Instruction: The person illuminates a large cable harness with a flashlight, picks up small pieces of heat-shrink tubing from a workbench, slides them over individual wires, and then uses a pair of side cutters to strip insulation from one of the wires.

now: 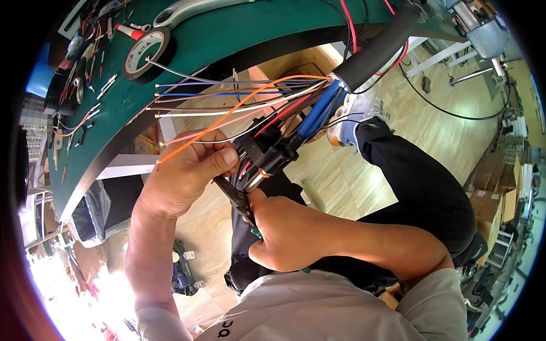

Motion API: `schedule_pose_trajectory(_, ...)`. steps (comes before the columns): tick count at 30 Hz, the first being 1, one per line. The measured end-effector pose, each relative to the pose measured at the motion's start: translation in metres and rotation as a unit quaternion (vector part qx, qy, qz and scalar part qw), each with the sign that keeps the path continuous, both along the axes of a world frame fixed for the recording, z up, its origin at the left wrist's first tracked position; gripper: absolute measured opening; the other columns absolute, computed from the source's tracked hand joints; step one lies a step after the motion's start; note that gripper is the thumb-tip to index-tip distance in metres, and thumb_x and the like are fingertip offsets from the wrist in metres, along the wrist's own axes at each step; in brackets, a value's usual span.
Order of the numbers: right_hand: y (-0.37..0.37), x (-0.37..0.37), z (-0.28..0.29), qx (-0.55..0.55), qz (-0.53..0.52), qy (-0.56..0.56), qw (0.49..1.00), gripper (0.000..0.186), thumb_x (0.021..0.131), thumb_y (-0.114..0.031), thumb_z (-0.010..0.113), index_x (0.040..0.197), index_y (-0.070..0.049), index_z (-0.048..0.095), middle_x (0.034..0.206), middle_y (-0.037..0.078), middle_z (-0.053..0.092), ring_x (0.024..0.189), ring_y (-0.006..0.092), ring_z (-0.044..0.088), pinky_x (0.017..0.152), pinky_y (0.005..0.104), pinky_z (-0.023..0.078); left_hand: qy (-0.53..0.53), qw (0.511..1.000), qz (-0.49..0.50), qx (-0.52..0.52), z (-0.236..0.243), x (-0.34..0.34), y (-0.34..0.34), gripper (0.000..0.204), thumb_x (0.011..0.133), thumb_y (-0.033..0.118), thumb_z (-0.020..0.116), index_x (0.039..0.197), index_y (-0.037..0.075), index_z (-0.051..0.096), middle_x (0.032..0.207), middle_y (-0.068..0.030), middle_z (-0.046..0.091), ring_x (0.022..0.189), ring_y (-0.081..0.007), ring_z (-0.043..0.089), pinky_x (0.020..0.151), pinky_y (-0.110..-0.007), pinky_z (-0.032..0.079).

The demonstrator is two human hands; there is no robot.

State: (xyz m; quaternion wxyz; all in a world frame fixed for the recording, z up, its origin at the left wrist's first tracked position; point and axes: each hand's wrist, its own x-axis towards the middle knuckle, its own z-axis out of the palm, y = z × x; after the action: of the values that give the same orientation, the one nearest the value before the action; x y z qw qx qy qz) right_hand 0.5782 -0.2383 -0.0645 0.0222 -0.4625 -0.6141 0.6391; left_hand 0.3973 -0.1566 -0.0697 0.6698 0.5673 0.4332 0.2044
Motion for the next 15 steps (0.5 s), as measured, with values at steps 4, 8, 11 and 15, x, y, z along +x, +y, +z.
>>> schedule_pose_trajectory(4, 0.000, -0.001, 0.000, -0.008, -0.003, -0.001, 1.000, 0.040, 0.072, -0.010, 0.059, 0.105, 0.005, 0.042, 0.081, 0.016, 0.054, 0.072, 0.0303, 0.055, 0.066, 0.0386, 0.044, 0.044, 0.999, -0.006, 0.023, 0.004, -0.001, -0.001, 0.033, 0.089, 0.008, 0.059, 0.120, 0.001, 0.060, 0.075, -0.0008, 0.058, 0.071, -0.0082, 0.050, 0.064, -0.026, 0.043)
schedule_pose_trajectory(8, 0.001, -0.003, 0.000, -0.010, 0.000, 0.005, 1.000, 0.039, 0.072, -0.009, 0.059, 0.104, 0.004, 0.042, 0.077, 0.016, 0.053, 0.070, 0.0309, 0.055, 0.065, 0.0393, 0.044, 0.005, 1.000, 0.001, -0.002, 0.001, -0.001, -0.001, 0.032, 0.089, 0.009, 0.060, 0.119, 0.001, 0.061, 0.074, -0.0017, 0.059, 0.069, -0.0087, 0.051, 0.063, -0.026, 0.043)
schedule_pose_trajectory(11, 0.003, -0.004, 0.001, -0.015, 0.007, 0.009, 1.000, 0.039, 0.071, -0.010, 0.059, 0.104, 0.004, 0.042, 0.074, 0.015, 0.054, 0.066, 0.0312, 0.055, 0.064, 0.0398, 0.044, 0.009, 1.000, 0.003, 0.001, 0.000, -0.003, -0.001, 0.029, 0.088, 0.011, 0.061, 0.116, 0.000, 0.062, 0.073, -0.0020, 0.059, 0.068, -0.0086, 0.051, 0.062, -0.026, 0.044)
schedule_pose_trajectory(15, -0.010, -0.022, 0.000, -0.004, 0.179, -0.002, 0.984, 0.045, 0.073, -0.017, 0.063, 0.105, 0.005, 0.042, 0.075, 0.018, 0.059, 0.070, 0.0360, 0.062, 0.064, 0.0428, 0.048, 0.016, 1.000, 0.001, 0.005, 0.000, 0.001, -0.002, 0.024, 0.089, 0.014, 0.062, 0.108, -0.001, 0.064, 0.072, -0.0020, 0.059, 0.067, -0.0080, 0.050, 0.062, -0.026, 0.044)
